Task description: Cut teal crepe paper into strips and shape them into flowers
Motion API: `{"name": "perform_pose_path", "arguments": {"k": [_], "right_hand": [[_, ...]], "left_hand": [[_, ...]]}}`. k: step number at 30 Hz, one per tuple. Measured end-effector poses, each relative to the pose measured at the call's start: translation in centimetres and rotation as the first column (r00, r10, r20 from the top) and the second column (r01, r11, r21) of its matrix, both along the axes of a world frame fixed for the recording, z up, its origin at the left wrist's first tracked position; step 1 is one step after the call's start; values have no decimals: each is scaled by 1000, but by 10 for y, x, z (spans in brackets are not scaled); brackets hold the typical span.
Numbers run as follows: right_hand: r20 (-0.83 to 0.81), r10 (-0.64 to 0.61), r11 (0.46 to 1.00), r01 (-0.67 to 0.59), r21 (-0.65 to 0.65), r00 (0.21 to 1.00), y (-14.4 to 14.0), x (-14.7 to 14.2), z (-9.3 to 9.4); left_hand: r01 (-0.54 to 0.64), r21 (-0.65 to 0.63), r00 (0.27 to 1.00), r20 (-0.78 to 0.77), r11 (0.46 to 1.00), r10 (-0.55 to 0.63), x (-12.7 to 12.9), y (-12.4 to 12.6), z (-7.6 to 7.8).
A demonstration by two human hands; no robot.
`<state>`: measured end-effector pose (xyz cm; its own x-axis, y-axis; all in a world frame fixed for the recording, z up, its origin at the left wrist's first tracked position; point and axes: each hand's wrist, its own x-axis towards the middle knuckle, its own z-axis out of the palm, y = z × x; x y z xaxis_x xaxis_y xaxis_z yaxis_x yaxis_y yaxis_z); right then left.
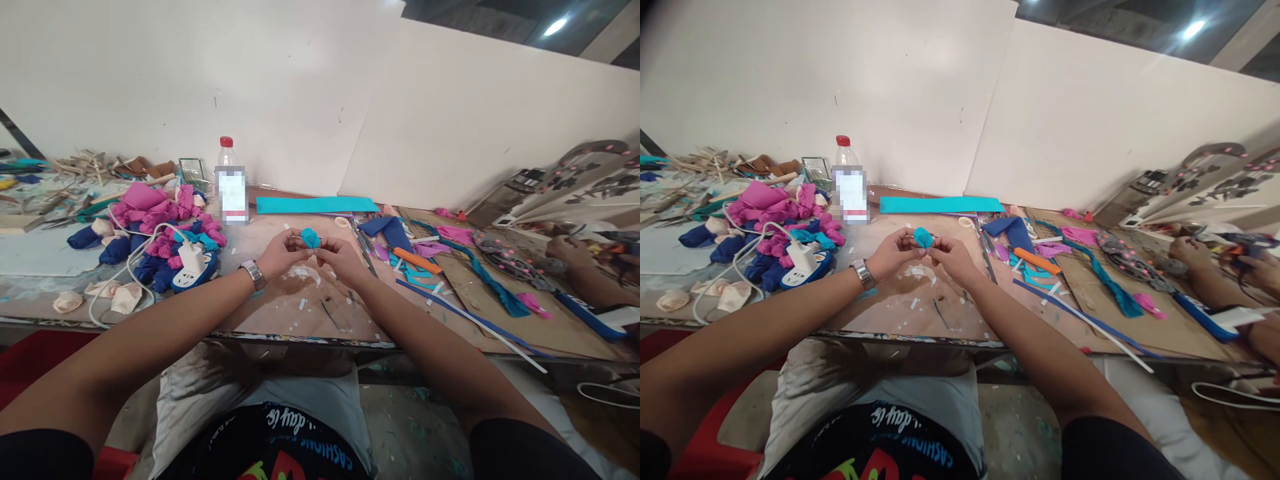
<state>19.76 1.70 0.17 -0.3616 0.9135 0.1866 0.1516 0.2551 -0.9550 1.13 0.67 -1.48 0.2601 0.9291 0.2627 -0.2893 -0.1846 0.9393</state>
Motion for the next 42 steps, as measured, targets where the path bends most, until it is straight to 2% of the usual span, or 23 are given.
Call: {"name": "perform_pose_path", "arguments": {"k": [5, 10, 14, 16, 20, 22, 27, 31, 35, 39, 42], "right_hand": [[29, -4, 1000, 3, 20, 1000, -3, 0, 3], [12, 27, 998, -28, 51, 1000, -2, -1, 3], [-37, 29, 985, -22, 173, 999, -2, 3, 7], [25, 34, 958, -39, 286, 999, -2, 7, 10], [272, 28, 868, -159, 471, 962, 1, 15, 15], [344, 21, 843, -202, 499, 939, 2, 17, 16], [395, -10, 838, -207, 504, 919, 4, 21, 16], [433, -39, 819, -220, 531, 901, 3, 21, 17], [479, -92, 819, -207, 535, 873, 2, 21, 19], [512, -113, 834, -198, 515, 852, 1, 21, 19], [524, -141, 818, -199, 540, 840, 1, 22, 18]], "left_hand": [[2, -34, 1000, -14, 999, -2, 1, -1, -2], [30, -94, 998, 64, 995, -25, 1, 0, -2], [69, -185, 989, 143, 980, -42, 0, -1, 2], [114, -226, 983, 164, 967, -78, 0, -2, 4], [183, -260, 976, 167, 948, -142, 0, -2, 3], [198, -266, 975, 152, 943, -162, -1, -1, 2], [217, -244, 975, 96, 945, -199, 0, -1, -2], [183, -240, 983, 63, 953, -173, 1, -1, -5], [94, -209, 995, 45, 973, -86, 1, 1, -7], [-6, -109, 999, -40, 994, 1, -1, 2, -6], [-53, -46, 992, -119, 998, 47, -1, 2, -4]]}}
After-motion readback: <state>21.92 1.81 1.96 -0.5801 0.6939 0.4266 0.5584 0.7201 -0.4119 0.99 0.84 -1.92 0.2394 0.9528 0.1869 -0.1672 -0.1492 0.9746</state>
